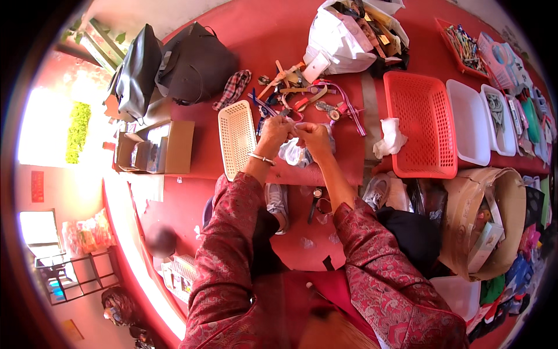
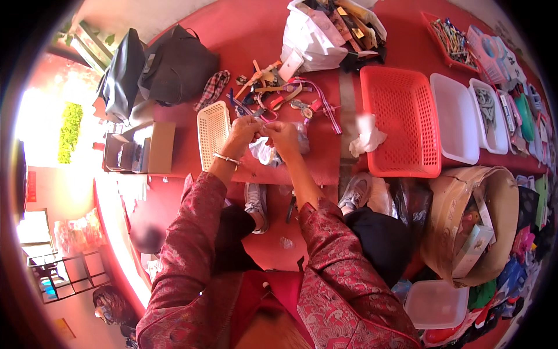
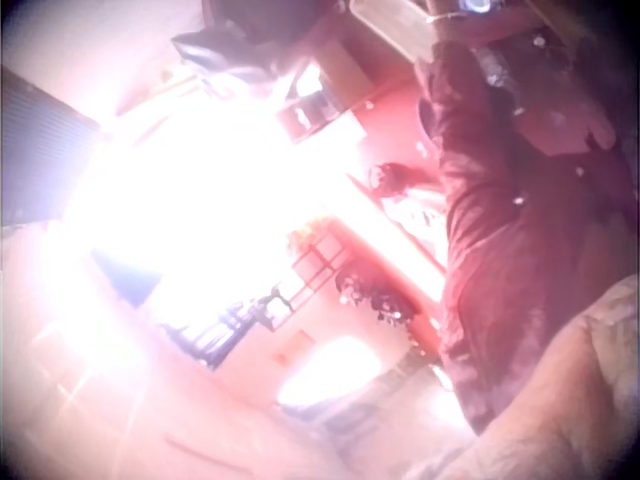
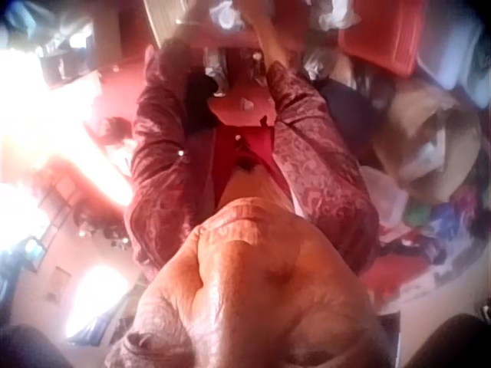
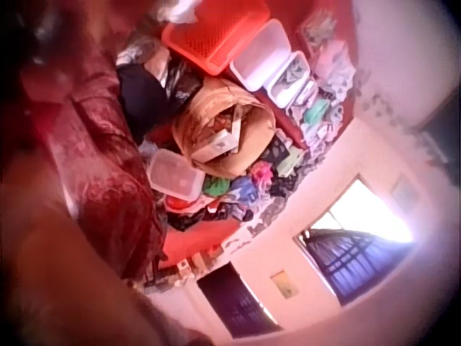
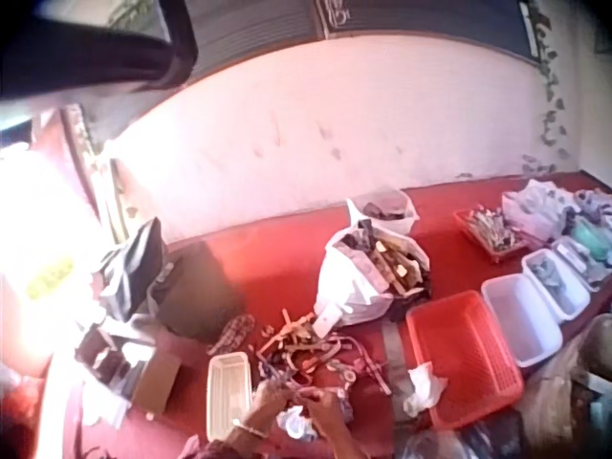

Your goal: The person sits on the floor and sorts small accessories, such as hair clips and keychains, from a red basket into a clear plastic bag. They handle the items one by one, placing them into the bag and occasionally adjusting the bag's opening.

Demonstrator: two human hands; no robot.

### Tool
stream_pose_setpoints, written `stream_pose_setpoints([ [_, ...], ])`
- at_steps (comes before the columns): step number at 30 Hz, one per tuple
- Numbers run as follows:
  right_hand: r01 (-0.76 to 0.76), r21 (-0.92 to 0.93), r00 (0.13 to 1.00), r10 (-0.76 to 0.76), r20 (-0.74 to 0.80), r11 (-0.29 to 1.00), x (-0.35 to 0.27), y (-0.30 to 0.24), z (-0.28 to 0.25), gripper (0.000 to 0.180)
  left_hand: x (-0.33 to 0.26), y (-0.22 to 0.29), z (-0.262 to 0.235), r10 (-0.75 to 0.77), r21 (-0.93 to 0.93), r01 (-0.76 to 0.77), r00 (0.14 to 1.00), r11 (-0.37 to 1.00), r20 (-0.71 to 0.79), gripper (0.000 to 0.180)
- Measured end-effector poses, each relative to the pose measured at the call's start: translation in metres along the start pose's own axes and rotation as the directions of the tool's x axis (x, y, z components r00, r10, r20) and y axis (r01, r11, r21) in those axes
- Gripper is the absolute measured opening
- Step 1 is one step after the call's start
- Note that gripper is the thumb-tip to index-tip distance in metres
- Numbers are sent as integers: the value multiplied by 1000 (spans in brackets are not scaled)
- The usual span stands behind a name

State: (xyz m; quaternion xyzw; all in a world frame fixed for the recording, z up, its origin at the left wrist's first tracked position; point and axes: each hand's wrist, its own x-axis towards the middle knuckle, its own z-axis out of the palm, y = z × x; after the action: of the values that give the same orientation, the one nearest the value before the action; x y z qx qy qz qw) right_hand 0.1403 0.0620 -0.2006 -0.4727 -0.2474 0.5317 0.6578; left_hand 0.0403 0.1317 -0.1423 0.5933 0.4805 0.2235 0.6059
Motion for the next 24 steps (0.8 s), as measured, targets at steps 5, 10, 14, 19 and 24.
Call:
stream_pose_setpoints([
  [5,103,-247,987,-129,-94,964,5,8,2,11,7,-4,-6,164,340,-95,970,936,-180,17],
  [10,333,-765,929,-330,167,551,-1,-10,9,19,-3,0,20,561,614,-432,828,661,-22,20],
  [14,301,-619,954,-222,203,726,-1,-17,-4,14,4,5,20,556,562,-444,830,698,-36,20],
  [19,4,-316,1000,-10,-15,949,-5,-13,0,22,5,2,16,536,453,-475,844,755,-8,25],
  [24,61,-185,998,-62,-2,981,-1,-5,-8,19,-9,-11,8,363,474,-362,927,803,93,24],
])
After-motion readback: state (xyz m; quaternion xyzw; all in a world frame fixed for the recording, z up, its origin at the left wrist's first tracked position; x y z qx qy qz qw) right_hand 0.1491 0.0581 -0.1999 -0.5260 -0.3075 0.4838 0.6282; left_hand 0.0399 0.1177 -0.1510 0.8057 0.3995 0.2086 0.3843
